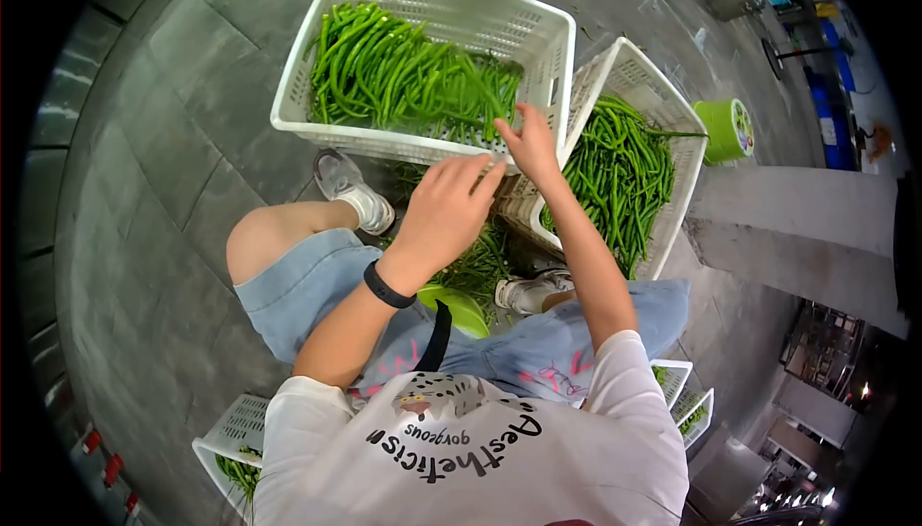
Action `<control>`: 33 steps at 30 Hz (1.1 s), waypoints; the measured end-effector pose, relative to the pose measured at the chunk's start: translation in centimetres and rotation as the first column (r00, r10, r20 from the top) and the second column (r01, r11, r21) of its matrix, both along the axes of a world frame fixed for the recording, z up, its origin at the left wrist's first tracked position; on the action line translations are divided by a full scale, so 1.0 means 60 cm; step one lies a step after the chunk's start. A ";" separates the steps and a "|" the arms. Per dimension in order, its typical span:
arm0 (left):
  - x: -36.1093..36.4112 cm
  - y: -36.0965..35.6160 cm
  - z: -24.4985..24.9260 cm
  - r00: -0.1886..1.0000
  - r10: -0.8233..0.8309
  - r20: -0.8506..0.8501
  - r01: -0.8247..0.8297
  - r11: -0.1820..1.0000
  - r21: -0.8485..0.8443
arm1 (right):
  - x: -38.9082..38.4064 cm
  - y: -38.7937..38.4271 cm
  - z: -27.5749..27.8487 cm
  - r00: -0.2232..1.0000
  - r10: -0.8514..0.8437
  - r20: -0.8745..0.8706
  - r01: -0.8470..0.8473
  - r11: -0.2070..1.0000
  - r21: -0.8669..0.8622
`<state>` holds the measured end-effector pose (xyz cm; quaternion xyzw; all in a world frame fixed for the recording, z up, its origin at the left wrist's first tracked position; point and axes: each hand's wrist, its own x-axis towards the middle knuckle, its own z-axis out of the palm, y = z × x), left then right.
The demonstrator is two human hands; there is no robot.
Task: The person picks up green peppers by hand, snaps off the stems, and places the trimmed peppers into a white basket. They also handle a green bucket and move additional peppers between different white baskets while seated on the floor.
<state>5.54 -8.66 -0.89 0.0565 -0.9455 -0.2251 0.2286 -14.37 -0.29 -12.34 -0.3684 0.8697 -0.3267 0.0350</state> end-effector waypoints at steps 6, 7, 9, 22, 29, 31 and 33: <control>0.018 -0.008 -0.015 0.944 -0.008 0.330 0.030 0.997 -0.064 | -0.058 0.131 0.020 0.955 -0.294 -0.036 0.289 0.952 -0.100; 0.018 -0.009 -0.017 0.949 0.001 0.316 0.023 0.997 -0.072 | -0.081 0.174 0.010 0.930 -0.364 -0.049 0.362 0.931 -0.039; 0.017 -0.014 -0.017 0.947 0.018 0.320 0.009 0.996 -0.084 | -0.123 0.270 -0.047 0.895 -0.417 -0.156 0.438 0.890 0.130; 0.025 -0.047 -0.065 0.907 0.096 0.409 -0.058 0.993 -0.105 | -0.077 0.337 -0.239 0.935 -0.207 0.289 -0.180 0.424 0.887; 0.019 -0.054 -0.090 0.894 0.106 0.436 -0.049 0.989 -0.141 | -0.091 0.355 -0.193 0.737 -0.376 0.562 -0.462 0.327 0.824; 0.016 -0.051 -0.089 0.887 0.092 0.453 -0.030 0.989 -0.141 | -0.087 0.366 -0.200 0.755 -0.289 0.589 -0.488 0.354 0.798; 0.008 -0.047 -0.092 0.897 0.070 0.436 -0.022 0.993 -0.114 | -0.090 0.382 -0.237 0.815 -0.212 0.540 -0.464 0.321 0.826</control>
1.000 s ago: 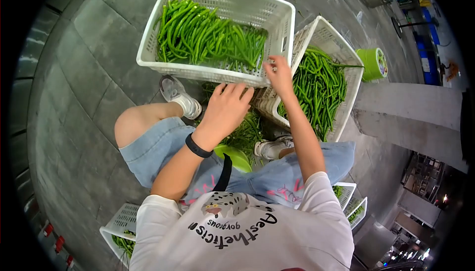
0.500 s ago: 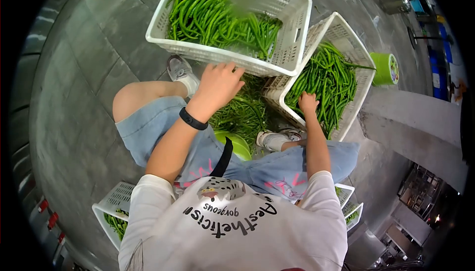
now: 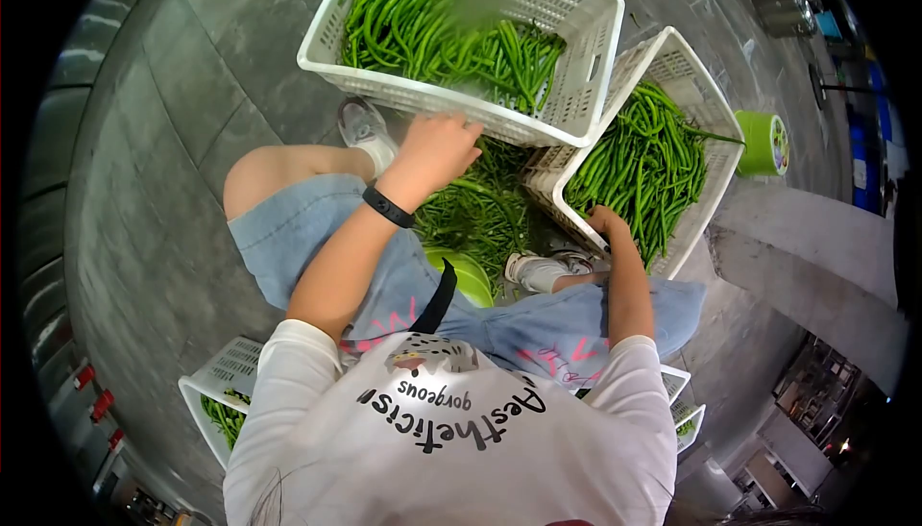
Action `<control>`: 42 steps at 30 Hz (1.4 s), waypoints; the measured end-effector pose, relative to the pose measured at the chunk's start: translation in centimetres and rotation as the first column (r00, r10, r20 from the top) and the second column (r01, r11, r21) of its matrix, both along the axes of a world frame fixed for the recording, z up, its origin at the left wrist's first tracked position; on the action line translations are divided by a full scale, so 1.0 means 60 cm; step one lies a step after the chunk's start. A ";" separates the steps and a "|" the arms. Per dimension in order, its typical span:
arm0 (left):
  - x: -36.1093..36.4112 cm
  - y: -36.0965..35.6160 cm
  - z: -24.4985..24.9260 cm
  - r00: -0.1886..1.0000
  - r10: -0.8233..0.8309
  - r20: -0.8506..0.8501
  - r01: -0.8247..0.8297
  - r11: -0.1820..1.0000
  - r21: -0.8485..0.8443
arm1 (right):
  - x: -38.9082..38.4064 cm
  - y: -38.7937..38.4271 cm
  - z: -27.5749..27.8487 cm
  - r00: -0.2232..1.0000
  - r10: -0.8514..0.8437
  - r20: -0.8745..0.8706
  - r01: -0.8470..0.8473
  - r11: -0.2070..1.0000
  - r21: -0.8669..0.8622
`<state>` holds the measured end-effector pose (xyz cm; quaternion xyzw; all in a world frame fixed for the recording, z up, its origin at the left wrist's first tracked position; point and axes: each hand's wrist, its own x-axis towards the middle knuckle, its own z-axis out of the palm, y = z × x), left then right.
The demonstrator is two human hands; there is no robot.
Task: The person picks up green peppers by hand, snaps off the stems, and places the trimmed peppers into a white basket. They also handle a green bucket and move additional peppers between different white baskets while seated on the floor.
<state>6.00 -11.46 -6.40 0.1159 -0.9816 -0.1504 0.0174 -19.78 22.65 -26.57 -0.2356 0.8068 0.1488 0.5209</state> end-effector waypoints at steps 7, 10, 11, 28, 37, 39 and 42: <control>-0.011 0.003 0.015 1.000 -0.014 0.022 0.014 1.000 -0.022 | -0.029 0.005 0.058 0.990 0.007 -0.141 -0.031 0.986 -0.166; -0.019 0.009 0.027 1.000 -0.024 -0.001 0.023 0.999 -0.033 | -0.055 0.023 0.139 0.956 -0.187 -0.228 0.075 0.901 -0.426; -0.022 0.014 0.029 0.999 -0.031 -0.015 0.031 0.999 -0.026 | -0.066 0.032 0.159 0.933 -0.256 -0.252 0.104 0.863 -0.495; -0.053 0.188 0.147 0.638 -0.332 -0.695 0.428 0.903 -0.038 | 0.173 -0.057 0.512 0.732 -0.285 0.619 0.646 0.001 -0.763; -0.030 0.184 0.090 0.777 -0.327 -0.537 0.535 0.793 0.292 | 0.200 -0.091 0.498 0.846 -0.073 0.527 0.510 0.394 -0.764; -0.031 0.175 0.103 0.805 -0.306 -0.508 0.541 0.731 0.416 | 0.210 -0.092 0.479 0.768 -0.044 0.639 0.628 0.248 -0.738; -0.033 0.174 0.113 0.858 -0.215 -0.466 0.488 0.623 0.611 | 0.213 -0.097 0.433 0.583 0.024 0.812 0.803 0.134 -0.581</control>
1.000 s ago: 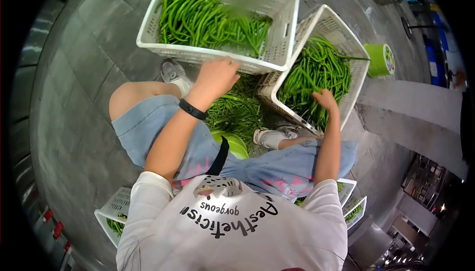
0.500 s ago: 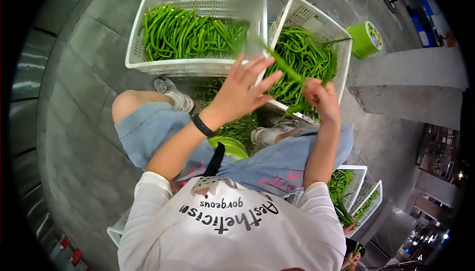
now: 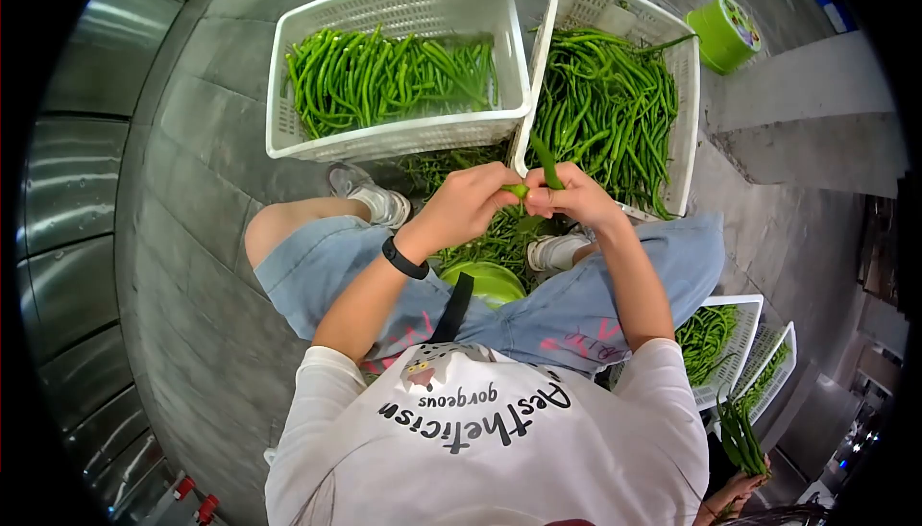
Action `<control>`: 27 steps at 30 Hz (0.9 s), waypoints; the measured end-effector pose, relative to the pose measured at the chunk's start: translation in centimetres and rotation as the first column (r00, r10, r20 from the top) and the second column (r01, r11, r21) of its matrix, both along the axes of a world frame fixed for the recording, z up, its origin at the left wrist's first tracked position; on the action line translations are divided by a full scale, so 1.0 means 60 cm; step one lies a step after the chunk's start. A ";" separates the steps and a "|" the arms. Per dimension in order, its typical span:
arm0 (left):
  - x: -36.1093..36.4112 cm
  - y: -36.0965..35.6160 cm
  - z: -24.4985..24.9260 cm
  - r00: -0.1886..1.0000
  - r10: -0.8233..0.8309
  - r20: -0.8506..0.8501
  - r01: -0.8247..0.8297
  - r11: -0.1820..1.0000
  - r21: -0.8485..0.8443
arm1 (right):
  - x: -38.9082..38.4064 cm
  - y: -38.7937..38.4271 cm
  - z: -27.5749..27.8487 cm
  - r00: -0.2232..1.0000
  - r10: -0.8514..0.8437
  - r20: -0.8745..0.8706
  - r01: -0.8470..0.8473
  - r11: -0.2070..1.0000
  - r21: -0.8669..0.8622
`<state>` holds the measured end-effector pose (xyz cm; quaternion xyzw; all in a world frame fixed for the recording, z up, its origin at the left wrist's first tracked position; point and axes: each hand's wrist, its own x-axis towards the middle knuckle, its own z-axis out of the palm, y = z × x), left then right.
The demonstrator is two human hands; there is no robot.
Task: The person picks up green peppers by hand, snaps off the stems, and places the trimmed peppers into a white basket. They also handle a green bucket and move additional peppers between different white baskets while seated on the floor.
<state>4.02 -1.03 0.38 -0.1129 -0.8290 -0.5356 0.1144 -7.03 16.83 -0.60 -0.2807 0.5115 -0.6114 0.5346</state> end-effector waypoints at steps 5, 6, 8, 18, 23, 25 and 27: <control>0.002 -0.018 -0.023 0.955 0.037 0.294 -0.168 0.886 0.432 | 0.002 -0.026 -0.027 0.986 0.031 0.163 -0.017 0.996 -0.089; -0.007 -0.024 -0.025 0.964 0.078 0.256 -0.217 0.786 0.579 | 0.002 -0.032 -0.010 0.996 0.045 0.080 -0.044 0.999 -0.006; -0.023 -0.042 -0.023 0.945 0.216 0.245 -0.326 0.584 0.743 | 0.010 -0.041 -0.019 0.991 0.096 -0.097 -0.084 0.988 0.127; -0.012 -0.147 -0.055 0.839 -0.029 0.543 -0.537 0.108 0.836 | -0.002 -0.030 -0.026 0.800 0.040 -0.598 0.259 0.878 0.404; -0.016 -0.101 -0.034 0.739 -0.070 0.670 -0.629 0.281 0.724 | 0.006 -0.023 0.011 0.836 -0.441 -0.327 0.451 0.891 -0.049; -0.015 -0.100 -0.041 0.746 -0.113 0.656 -0.609 0.284 0.741 | 0.010 -0.030 0.029 0.589 -0.384 -0.711 0.280 0.923 -0.266; -0.018 -0.088 -0.035 0.764 -0.109 0.636 -0.606 0.216 0.765 | 0.038 -0.045 0.038 0.565 -0.286 -0.774 0.168 0.958 -0.232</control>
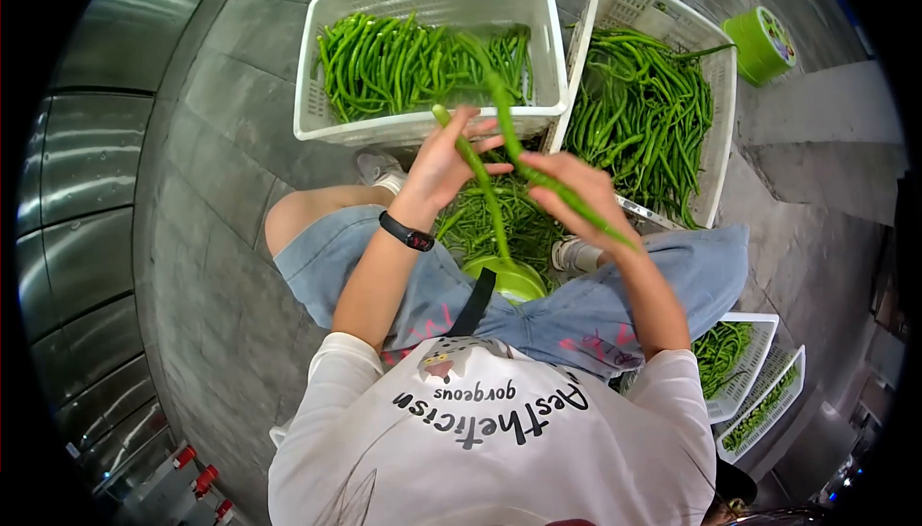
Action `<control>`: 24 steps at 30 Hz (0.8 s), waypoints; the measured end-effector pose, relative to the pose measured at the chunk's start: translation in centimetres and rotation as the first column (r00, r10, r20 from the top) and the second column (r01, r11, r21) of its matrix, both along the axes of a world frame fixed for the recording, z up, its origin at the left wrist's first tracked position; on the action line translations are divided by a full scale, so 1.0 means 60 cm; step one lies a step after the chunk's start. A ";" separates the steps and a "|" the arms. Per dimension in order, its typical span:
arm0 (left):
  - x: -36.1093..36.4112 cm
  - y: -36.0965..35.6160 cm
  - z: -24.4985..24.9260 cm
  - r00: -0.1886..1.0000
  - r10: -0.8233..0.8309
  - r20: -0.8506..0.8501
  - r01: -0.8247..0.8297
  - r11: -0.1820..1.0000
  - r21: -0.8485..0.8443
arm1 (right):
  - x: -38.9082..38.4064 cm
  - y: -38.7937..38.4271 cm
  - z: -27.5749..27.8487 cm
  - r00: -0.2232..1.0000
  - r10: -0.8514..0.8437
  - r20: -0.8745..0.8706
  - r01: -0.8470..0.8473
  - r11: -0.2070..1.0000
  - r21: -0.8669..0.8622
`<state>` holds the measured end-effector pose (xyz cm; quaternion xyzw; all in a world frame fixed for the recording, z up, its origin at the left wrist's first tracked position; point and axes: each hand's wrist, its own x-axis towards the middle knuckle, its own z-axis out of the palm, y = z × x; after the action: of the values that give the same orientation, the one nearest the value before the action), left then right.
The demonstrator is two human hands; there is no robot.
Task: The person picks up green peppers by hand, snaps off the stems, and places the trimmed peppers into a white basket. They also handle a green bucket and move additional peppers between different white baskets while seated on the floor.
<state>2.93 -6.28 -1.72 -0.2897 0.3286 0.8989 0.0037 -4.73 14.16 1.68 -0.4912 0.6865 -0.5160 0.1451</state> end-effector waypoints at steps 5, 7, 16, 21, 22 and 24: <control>-0.006 -0.020 0.005 0.981 0.005 -0.195 -0.032 0.990 -0.136 | 0.033 -0.012 -0.035 0.984 0.156 -0.089 -0.137 0.972 0.188; -0.003 -0.016 0.006 0.971 -0.043 -0.235 -0.027 0.958 -0.285 | 0.020 -0.011 -0.049 0.985 0.103 -0.138 -0.078 0.981 0.175; 0.011 0.063 0.027 0.886 -0.452 -0.108 0.113 0.436 -0.893 | -0.018 -0.021 -0.050 0.807 -0.095 0.582 0.161 0.985 -0.062; 0.016 0.062 0.030 0.861 -0.490 -0.138 0.096 0.423 -0.901 | -0.025 -0.006 -0.051 0.499 0.044 0.865 0.104 0.988 -0.110; 0.015 0.063 0.032 0.856 -0.493 -0.157 0.091 0.443 -0.892 | -0.022 -0.006 -0.050 0.408 0.117 0.905 0.117 0.977 -0.179; 0.015 0.063 0.026 0.868 -0.468 -0.167 0.084 0.469 -0.879 | -0.022 -0.003 -0.054 0.305 0.170 0.937 0.126 0.968 -0.216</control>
<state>3.85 -2.51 -0.19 -0.0122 0.7614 0.6459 -0.0542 -6.07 13.95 -1.56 -0.1154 0.3908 -0.7853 0.4661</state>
